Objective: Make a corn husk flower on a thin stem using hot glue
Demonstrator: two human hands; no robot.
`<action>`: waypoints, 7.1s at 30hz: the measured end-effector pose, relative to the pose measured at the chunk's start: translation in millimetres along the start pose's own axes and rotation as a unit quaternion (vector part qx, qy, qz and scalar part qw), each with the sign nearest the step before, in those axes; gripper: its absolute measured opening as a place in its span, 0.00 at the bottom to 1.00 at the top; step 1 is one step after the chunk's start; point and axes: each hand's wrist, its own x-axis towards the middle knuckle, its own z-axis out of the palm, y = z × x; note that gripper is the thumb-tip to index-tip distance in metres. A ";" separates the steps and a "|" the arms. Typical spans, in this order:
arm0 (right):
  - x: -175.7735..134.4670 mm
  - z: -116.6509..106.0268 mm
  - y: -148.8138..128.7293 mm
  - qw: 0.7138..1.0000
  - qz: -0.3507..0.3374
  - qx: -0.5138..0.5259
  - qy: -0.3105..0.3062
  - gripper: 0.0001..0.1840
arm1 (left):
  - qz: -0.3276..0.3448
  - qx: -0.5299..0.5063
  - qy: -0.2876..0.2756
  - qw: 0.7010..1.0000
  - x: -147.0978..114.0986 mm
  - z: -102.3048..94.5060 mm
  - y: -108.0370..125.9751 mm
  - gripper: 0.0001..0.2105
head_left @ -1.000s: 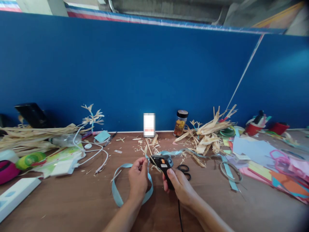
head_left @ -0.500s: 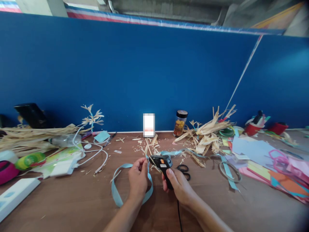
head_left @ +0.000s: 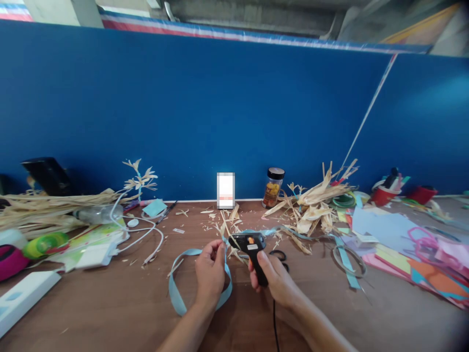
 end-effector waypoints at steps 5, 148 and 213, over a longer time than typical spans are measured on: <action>2.8 -17.9 -11.3 0.994 -0.058 0.043 0.079 0.28 | -0.006 -0.018 0.014 1.000 3.5 -0.1 -10.0 0.13; 28.0 -8.2 18.3 0.998 0.030 0.044 0.036 0.11 | -0.014 0.020 -0.248 0.969 -11.5 6.2 2.7 0.13; 28.9 -5.3 23.7 0.998 0.007 0.053 0.030 0.10 | -0.004 0.069 -0.225 0.972 -11.3 6.9 -2.0 0.09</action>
